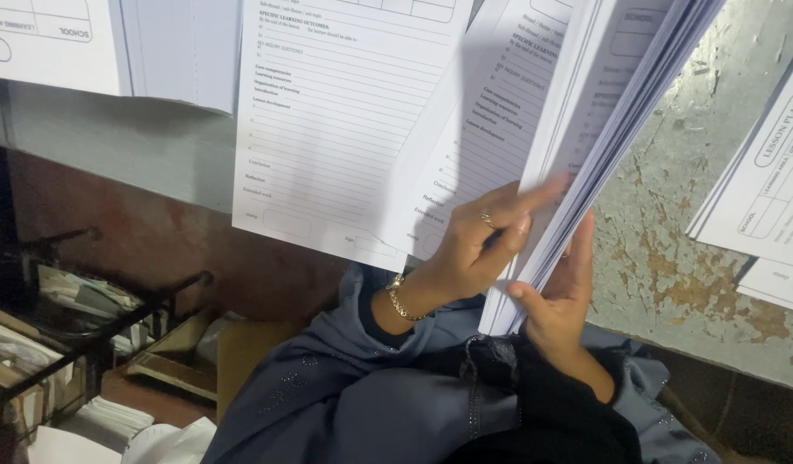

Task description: Counting and stacking printed paper documents on a desk.

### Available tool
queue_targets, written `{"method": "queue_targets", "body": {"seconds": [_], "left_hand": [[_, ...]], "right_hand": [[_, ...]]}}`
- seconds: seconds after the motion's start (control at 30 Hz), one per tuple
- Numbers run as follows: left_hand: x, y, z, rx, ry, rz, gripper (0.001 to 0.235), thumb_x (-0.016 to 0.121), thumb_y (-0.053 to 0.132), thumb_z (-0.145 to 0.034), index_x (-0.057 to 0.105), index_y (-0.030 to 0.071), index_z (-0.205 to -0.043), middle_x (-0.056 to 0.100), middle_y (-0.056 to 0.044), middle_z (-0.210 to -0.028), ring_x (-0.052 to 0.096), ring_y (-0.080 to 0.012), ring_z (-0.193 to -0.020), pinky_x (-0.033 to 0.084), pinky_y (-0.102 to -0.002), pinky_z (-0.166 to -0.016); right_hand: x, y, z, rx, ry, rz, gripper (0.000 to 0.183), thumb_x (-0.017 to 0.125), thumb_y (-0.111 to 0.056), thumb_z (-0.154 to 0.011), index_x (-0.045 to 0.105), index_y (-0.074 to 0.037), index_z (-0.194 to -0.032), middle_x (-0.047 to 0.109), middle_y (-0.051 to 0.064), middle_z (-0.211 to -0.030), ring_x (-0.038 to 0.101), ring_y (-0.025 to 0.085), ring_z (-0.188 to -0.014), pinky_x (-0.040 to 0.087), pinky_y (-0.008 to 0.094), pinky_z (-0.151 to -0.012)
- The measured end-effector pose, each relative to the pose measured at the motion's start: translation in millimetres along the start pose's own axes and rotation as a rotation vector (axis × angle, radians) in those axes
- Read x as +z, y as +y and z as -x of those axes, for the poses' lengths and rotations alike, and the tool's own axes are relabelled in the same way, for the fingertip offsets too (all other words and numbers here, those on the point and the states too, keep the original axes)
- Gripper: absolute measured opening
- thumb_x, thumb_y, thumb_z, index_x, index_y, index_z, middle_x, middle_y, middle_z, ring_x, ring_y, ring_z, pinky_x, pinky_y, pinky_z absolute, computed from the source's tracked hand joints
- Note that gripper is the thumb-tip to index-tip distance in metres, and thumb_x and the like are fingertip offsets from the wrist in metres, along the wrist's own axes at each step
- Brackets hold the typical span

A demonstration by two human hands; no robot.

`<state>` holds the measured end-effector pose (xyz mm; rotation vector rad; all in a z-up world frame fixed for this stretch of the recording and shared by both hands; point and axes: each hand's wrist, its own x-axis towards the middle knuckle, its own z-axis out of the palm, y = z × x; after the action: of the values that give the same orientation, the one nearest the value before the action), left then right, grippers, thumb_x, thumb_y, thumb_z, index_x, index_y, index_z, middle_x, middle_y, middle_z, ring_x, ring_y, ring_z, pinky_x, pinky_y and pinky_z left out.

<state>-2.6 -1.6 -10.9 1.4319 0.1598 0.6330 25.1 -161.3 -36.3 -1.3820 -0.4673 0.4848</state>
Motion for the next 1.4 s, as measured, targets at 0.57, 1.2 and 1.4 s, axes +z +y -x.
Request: {"method": "queue_targets", "body": {"seconds": [0.57, 1.2, 1.4], "left_hand": [[0, 16, -11, 0.004, -0.016, -0.02, 0.037, 0.053, 0.022, -0.105, 0.064, 0.009, -0.138, 0.071, -0.011, -0.125, 0.07, -0.0145, -0.1, 0.058, -0.03, -0.092], [1, 8, -5, 0.009, -0.013, -0.02, 0.036, 0.05, 0.015, -0.105, 0.065, 0.007, -0.136, 0.07, -0.015, -0.127, 0.072, -0.0165, -0.1, 0.059, -0.034, -0.093], [2, 16, -10, 0.025, 0.003, -0.011, 0.04, 0.065, 0.023, -0.099, 0.065, 0.006, -0.135, 0.07, -0.014, -0.128, 0.071, -0.0214, -0.112, 0.057, -0.034, -0.097]], "right_hand": [[0, 2, 1, 0.008, 0.004, -0.004, 0.111, 0.075, -0.01, -0.077, 0.006, -0.018, -0.163, 0.01, 0.02, -0.171, 0.023, 0.041, -0.152, 0.041, 0.051, -0.115], [3, -2, 0, 0.016, 0.0, -0.004, 0.111, 0.075, -0.01, -0.077, 0.006, -0.018, -0.163, 0.012, 0.021, -0.17, 0.022, 0.041, -0.152, 0.04, 0.051, -0.116], [1, 2, 2, 0.028, 0.007, 0.001, 0.114, 0.076, -0.007, -0.075, 0.005, -0.015, -0.163, 0.012, 0.023, -0.17, 0.022, 0.042, -0.152, 0.041, 0.052, -0.116]]}}
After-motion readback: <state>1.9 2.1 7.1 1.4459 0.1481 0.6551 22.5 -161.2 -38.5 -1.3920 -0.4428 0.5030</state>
